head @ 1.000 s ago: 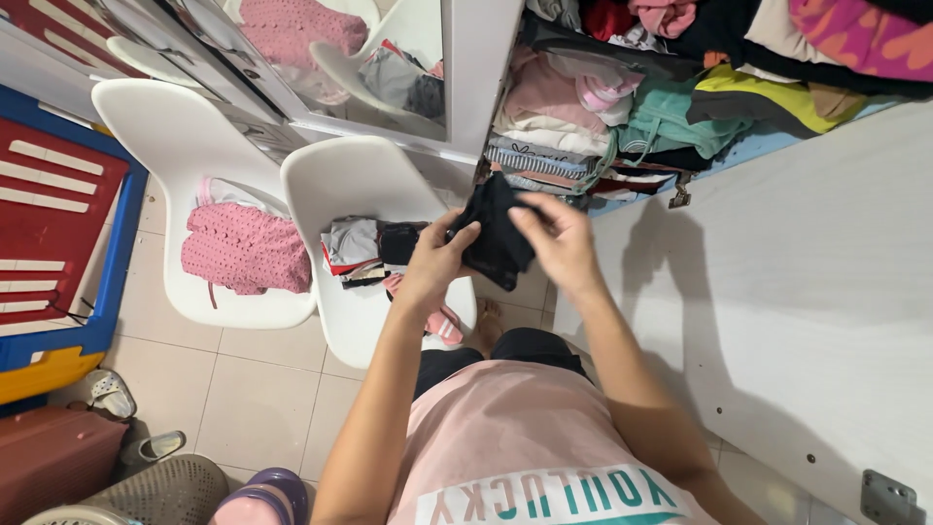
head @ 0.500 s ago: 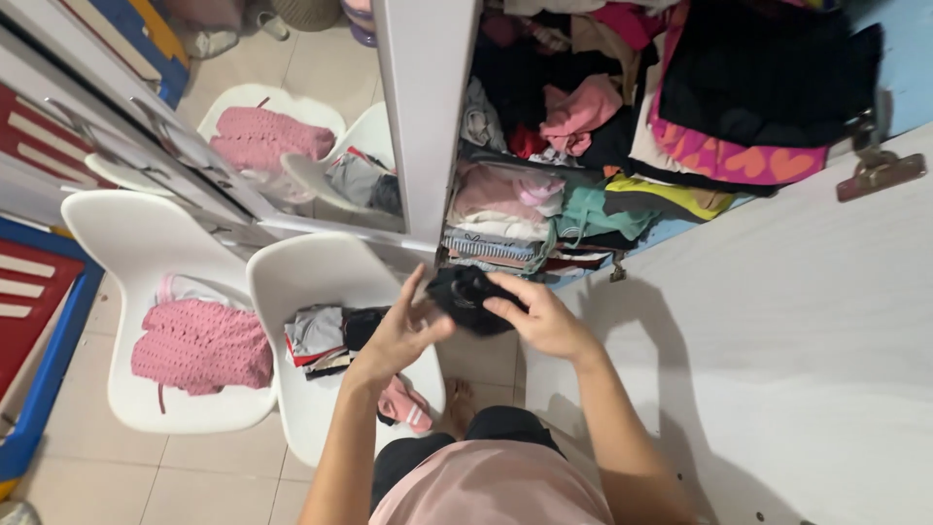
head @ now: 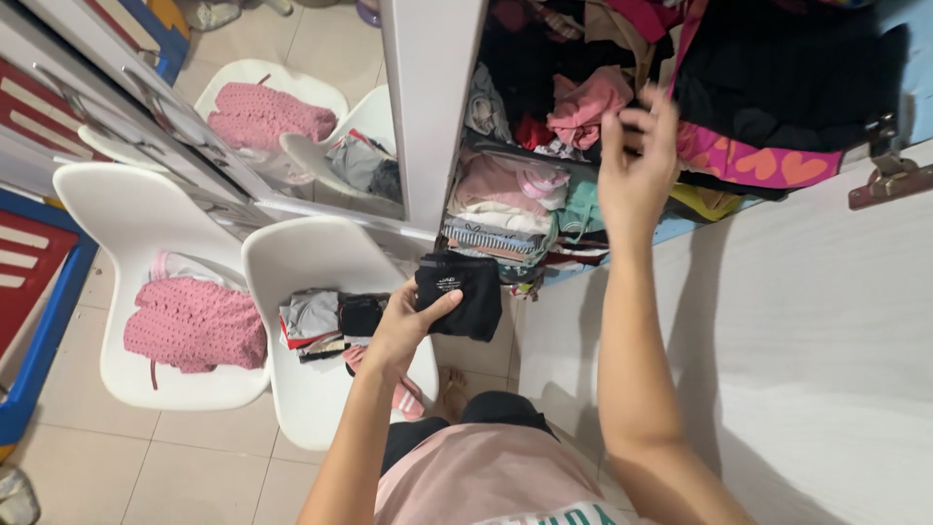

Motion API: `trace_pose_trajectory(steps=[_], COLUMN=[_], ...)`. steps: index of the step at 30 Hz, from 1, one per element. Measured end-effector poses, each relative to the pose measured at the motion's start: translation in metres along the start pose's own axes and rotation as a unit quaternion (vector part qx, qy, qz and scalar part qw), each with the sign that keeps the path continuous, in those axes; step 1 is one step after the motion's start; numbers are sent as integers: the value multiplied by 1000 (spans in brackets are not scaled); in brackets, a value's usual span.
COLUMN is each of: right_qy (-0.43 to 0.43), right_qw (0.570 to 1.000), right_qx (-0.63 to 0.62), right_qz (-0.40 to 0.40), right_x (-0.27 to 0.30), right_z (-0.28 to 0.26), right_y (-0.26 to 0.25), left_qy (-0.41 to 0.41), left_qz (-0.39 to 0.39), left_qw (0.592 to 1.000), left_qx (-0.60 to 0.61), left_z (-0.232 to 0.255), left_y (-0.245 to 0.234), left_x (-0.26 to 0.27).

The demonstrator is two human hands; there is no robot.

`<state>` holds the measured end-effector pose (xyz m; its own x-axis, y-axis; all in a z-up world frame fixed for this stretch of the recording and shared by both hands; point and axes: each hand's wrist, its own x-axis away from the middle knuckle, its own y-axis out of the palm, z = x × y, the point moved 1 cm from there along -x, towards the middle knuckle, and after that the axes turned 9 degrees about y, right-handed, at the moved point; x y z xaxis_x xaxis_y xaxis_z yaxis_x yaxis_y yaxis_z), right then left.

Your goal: Folding socks and underwear and stacking them on a chair.

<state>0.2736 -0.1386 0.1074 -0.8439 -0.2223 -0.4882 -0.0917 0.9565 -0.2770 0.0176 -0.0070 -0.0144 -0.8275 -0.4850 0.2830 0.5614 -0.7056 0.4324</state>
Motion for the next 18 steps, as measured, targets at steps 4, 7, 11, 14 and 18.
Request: trace_pose_trajectory(steps=[4,7,11,14,18], right_qy=[-15,-50,-31,90,92], right_qw=[979,985,992,902,922], right_qx=[202,160,-96,-361,-254], right_qz=[5,-33,-78,-218,-279], right_x=[-39,-49,-33,-10,16], right_z=[7,26,-13,-72,-60], right_y=[18,22,11,-9,-25], left_qy=[-42,-57,23,64,213], left_qz=[43,75,94,105,78], left_qw=[998,995,995,992,974], left_qx=[-7,-18,14,3,2], left_z=[-11,-12,-10,-33,37], left_y=[-10,-13,-24,-40,-6], left_x=[-1,8,12,4,27])
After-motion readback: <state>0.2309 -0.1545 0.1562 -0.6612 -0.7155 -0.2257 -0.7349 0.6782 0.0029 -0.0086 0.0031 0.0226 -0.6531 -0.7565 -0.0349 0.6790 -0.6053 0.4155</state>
